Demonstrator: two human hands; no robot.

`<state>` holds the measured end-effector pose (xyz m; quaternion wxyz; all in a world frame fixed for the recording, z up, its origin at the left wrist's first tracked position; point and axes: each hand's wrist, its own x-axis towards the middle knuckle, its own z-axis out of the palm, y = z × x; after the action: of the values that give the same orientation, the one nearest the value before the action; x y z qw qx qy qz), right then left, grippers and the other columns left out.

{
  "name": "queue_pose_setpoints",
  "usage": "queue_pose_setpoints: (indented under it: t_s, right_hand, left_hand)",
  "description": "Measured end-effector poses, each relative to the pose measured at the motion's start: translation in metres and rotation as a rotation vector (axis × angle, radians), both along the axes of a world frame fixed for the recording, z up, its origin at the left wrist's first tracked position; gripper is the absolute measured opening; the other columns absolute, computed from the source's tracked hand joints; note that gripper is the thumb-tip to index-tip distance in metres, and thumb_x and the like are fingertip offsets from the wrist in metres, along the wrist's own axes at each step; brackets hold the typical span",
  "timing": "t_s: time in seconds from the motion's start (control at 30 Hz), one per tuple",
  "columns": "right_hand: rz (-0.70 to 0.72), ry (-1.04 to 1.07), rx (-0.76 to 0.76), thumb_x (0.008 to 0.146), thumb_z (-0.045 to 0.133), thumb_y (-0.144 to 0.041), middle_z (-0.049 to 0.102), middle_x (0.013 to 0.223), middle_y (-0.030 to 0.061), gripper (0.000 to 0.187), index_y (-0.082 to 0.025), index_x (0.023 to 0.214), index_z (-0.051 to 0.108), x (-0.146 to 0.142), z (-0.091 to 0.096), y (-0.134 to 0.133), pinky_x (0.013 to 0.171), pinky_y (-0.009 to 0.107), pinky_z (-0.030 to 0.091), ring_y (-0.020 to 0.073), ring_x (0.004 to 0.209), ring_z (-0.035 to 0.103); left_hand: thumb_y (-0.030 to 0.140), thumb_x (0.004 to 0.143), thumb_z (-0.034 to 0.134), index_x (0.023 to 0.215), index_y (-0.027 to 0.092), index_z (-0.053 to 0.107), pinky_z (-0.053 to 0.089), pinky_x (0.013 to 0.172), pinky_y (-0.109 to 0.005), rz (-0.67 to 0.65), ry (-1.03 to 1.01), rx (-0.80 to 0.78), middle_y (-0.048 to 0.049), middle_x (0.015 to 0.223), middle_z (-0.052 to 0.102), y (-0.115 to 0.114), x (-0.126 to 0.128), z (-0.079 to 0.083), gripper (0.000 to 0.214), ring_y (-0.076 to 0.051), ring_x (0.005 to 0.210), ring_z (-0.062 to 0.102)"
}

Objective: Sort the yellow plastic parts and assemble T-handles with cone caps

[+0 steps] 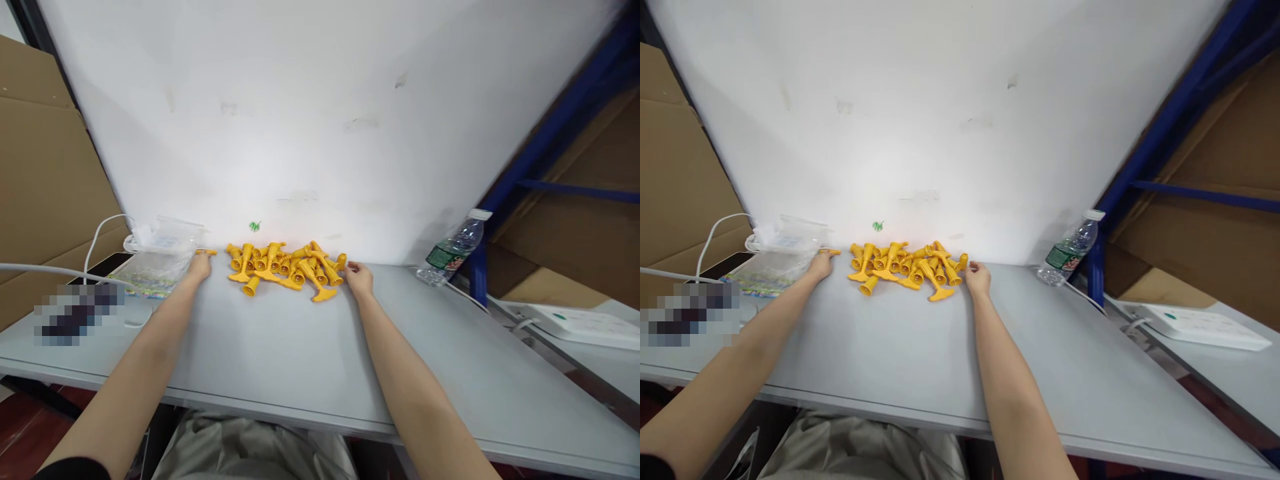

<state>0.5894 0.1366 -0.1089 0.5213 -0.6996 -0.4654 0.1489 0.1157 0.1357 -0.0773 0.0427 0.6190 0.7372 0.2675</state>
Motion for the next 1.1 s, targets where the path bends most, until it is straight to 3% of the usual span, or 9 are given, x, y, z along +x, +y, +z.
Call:
queue_pose_setpoints:
  t_s: [0.13, 0.3, 0.43, 0.57, 0.77, 0.9, 1.0, 1.1]
  right_hand:
    - [-0.029, 0.012, 0.010, 0.070, 0.057, -0.020, 0.071, 0.104, 0.0139, 0.021, -0.015, 0.089, 0.065, -0.002, 0.003, -0.003, 0.086, 0.036, 0.050, 0.0223, 0.086, 0.066]
    - [-0.092, -0.020, 0.094, 0.072, 0.057, -0.028, 0.068, 0.085, 0.0089, 0.010, -0.019, 0.076, 0.056, -0.006, 0.009, -0.009, 0.080, 0.035, 0.048, 0.0206, 0.077, 0.061]
    - [-0.020, -0.047, 0.094, 0.074, 0.059, -0.044, 0.067, 0.075, 0.0063, 0.023, -0.022, 0.071, 0.052, -0.014, 0.011, -0.013, 0.075, 0.033, 0.047, 0.0201, 0.073, 0.060]
    - [0.079, -0.071, 0.053, 0.073, 0.059, -0.052, 0.070, 0.082, 0.0074, 0.031, -0.021, 0.076, 0.058, -0.018, 0.009, -0.013, 0.073, 0.033, 0.048, 0.0206, 0.075, 0.062]
    - [0.214, -0.025, 0.016, 0.073, 0.058, -0.054, 0.073, 0.086, 0.0080, 0.037, -0.019, 0.083, 0.066, -0.017, 0.002, -0.006, 0.076, 0.034, 0.050, 0.0228, 0.081, 0.065]
    - [0.252, 0.020, -0.029, 0.069, 0.063, -0.052, 0.072, 0.087, 0.0073, 0.037, -0.018, 0.085, 0.067, -0.019, -0.001, -0.001, 0.078, 0.035, 0.051, 0.0236, 0.084, 0.066]
    - [0.225, 0.059, -0.021, 0.070, 0.065, -0.050, 0.072, 0.093, 0.0087, 0.038, -0.018, 0.092, 0.066, -0.024, 0.000, -0.003, 0.081, 0.035, 0.050, 0.0237, 0.088, 0.066]
    - [0.144, 0.082, 0.009, 0.071, 0.065, -0.051, 0.070, 0.104, 0.0110, 0.043, -0.018, 0.098, 0.061, -0.029, 0.002, -0.011, 0.084, 0.035, 0.049, 0.0236, 0.093, 0.064]
  left_hand:
    - [0.000, 0.074, 0.048, 0.120, 0.010, 0.065, 0.043, 0.105, -0.038, 0.007, 0.070, -0.066, -0.0152, 0.135, 0.059, -0.003, -0.001, 0.001, 0.050, -0.028, 0.120, 0.058]
    - [0.000, 0.075, 0.047, 0.120, 0.008, 0.065, 0.044, 0.104, -0.042, 0.003, 0.106, -0.076, -0.0184, 0.131, 0.061, -0.005, 0.000, 0.003, 0.049, -0.031, 0.118, 0.060]
    - [0.002, 0.072, 0.050, 0.112, 0.008, 0.069, 0.044, 0.104, -0.041, 0.007, 0.106, -0.048, -0.0185, 0.125, 0.064, -0.005, 0.001, 0.005, 0.044, -0.030, 0.118, 0.060]
    - [-0.001, 0.068, 0.049, 0.105, 0.011, 0.071, 0.040, 0.108, -0.041, 0.002, 0.056, 0.041, -0.0167, 0.129, 0.063, -0.007, 0.011, 0.012, 0.045, -0.029, 0.125, 0.055]
    - [0.003, 0.068, 0.046, 0.093, 0.013, 0.070, 0.040, 0.109, -0.039, -0.013, -0.450, 0.380, -0.0127, 0.117, 0.068, -0.019, 0.052, 0.040, 0.036, -0.025, 0.119, 0.058]
    - [0.006, 0.067, 0.047, 0.095, 0.016, 0.067, 0.049, 0.098, -0.034, 0.044, -1.013, 0.456, -0.0084, 0.106, 0.070, -0.028, 0.080, 0.054, 0.036, -0.019, 0.106, 0.064]
    - [0.006, 0.069, 0.046, 0.098, 0.017, 0.062, 0.052, 0.092, -0.032, 0.081, -1.294, 0.428, -0.0083, 0.103, 0.070, -0.034, 0.094, 0.051, 0.034, -0.015, 0.100, 0.067]
    - [0.006, 0.075, 0.043, 0.102, 0.017, 0.060, 0.053, 0.092, -0.033, 0.076, -1.269, 0.453, -0.0093, 0.100, 0.070, -0.041, 0.104, 0.037, 0.034, -0.015, 0.100, 0.067]
